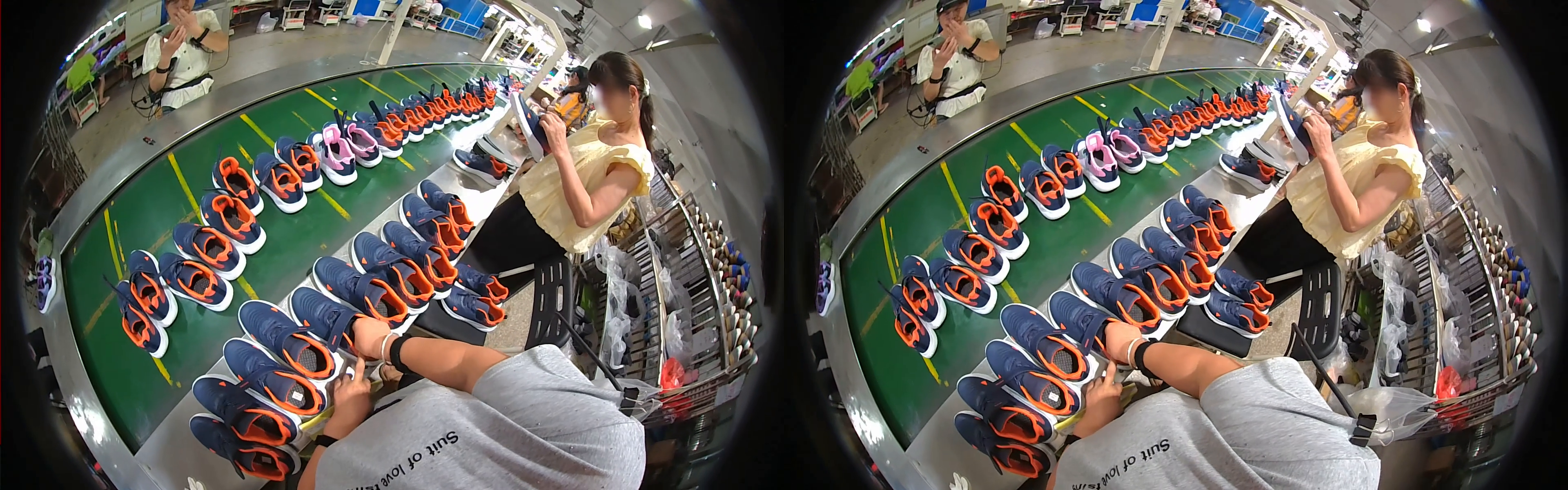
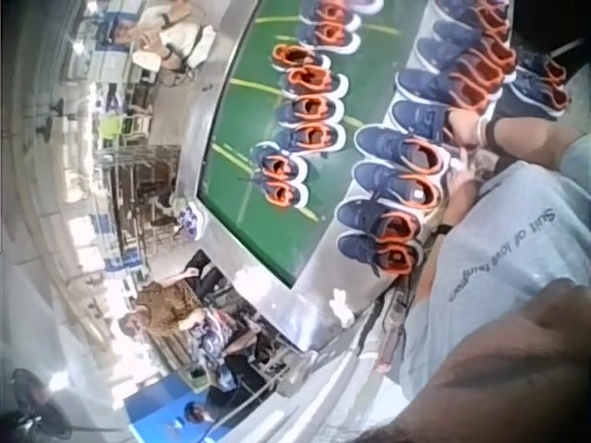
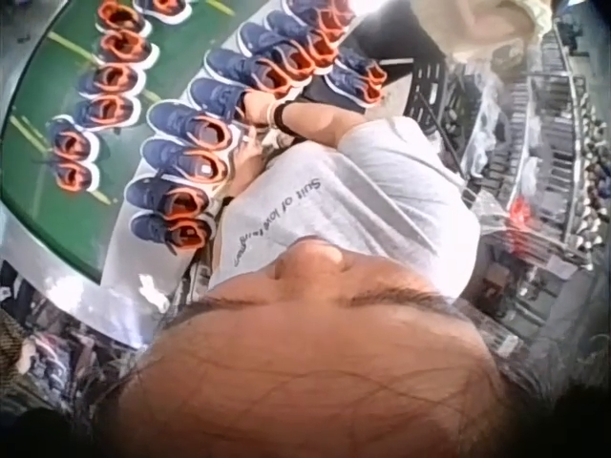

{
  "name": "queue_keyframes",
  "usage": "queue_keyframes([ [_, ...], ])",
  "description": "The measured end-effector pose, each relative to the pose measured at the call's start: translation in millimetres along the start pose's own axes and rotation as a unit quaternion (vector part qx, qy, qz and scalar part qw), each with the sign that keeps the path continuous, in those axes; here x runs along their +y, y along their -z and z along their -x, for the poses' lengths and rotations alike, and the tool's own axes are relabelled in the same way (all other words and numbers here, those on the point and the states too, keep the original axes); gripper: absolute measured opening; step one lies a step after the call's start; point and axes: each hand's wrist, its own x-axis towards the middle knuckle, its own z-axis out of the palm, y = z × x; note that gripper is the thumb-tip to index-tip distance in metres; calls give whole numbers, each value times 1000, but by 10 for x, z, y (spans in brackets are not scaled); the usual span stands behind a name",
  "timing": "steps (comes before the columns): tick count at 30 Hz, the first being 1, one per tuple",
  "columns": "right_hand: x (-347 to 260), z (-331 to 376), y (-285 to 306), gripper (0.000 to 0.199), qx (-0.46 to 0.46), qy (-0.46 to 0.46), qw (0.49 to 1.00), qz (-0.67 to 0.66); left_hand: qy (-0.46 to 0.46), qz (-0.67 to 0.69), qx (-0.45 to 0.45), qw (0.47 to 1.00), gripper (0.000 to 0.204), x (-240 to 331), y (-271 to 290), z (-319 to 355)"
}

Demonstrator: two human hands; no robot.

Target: Inspecting and sorting finished athletic shoes on a factory conveyor belt and retrieving matching outsoles.

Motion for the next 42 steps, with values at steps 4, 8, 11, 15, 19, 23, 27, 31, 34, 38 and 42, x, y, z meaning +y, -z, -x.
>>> queue_keyframes([
  [4,-15,-6,25,21,-4,-9,1000,4,-19,-3,-32,999,11,-16,68,-37],
  [8,-55,31,66,25,-2,4,1000,10,-11,-18,-32,999,10,-22,43,-3],
  [11,-96,85,112,26,-11,18,999,29,-12,-20,-32,999,9,-32,41,30],
  [15,-66,-4,-34,28,-26,30,998,49,2,-15,2,1000,8,-4,84,92],
  [19,-1,-15,-42,25,-5,76,992,96,41,16,-7,999,11,77,243,46],
  [23,338,-46,5,23,-27,215,976,9,153,195,-67,967,40,185,537,-101],
  [27,592,460,480,22,71,294,920,-250,57,232,-115,964,15,90,761,-117],
  [31,1007,755,635,41,30,377,905,-196,31,279,-95,955,15,148,891,-265],
  [34,1154,856,570,43,-88,331,895,-285,38,283,-88,954,13,287,924,-421],
  [38,1343,892,649,37,-135,323,877,-329,70,327,-105,937,14,644,955,-701],
  [42,1573,817,669,27,-87,332,868,-358,107,354,-93,924,18,871,834,-907],
])
